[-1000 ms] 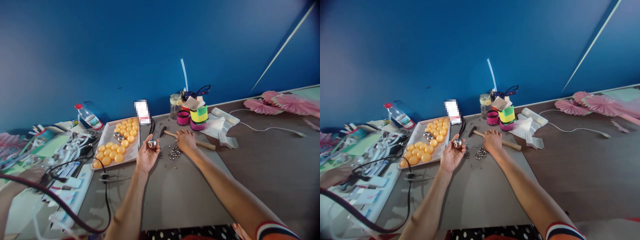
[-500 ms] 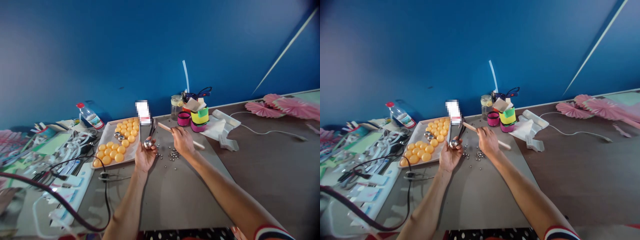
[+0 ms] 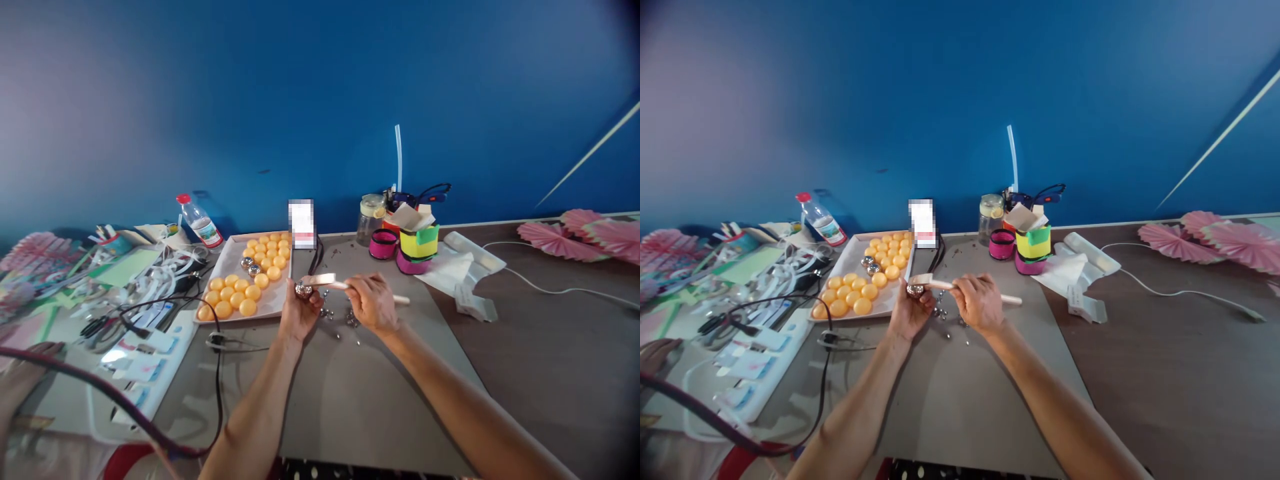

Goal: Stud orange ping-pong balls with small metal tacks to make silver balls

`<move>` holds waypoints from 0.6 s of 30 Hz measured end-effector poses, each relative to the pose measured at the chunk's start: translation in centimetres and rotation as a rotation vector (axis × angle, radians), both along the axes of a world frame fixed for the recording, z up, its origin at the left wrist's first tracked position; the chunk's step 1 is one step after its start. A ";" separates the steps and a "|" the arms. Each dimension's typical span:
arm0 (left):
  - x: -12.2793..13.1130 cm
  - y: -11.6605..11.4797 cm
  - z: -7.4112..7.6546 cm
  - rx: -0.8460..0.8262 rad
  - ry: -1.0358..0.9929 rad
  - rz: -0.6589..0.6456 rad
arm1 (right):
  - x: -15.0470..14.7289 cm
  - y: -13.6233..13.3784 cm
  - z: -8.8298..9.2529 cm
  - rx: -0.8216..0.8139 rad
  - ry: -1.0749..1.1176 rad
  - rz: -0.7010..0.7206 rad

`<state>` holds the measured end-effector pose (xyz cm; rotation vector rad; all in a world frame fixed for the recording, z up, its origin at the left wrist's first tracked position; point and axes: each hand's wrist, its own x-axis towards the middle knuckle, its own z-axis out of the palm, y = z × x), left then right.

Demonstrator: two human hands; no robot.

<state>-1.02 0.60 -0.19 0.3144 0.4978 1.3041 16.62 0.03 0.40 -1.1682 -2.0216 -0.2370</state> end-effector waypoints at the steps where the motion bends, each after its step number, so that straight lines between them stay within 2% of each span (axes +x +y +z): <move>1: 0.0 0.0 0.0 -0.005 0.003 0.005 | -0.2 -0.1 0.0 -0.015 -0.039 -0.004; 3: 0.1 -0.1 0.2 -0.023 0.017 0.018 | -0.4 -0.2 0.2 -0.011 -0.074 -0.020; 7: 0.1 -0.2 0.6 -0.011 0.050 0.029 | -0.1 -0.2 0.6 0.046 0.027 -0.042; 13: 0.1 -0.4 0.9 0.065 0.123 0.004 | 0.7 0.4 0.7 -0.041 -0.038 -0.094; 16: 0.1 -0.4 1.0 0.135 0.120 0.021 | 0.8 0.3 0.8 -0.003 0.071 -0.082; 18: 0.1 -0.3 1.0 0.115 0.164 0.054 | 0.6 0.2 0.9 -0.018 0.053 -0.048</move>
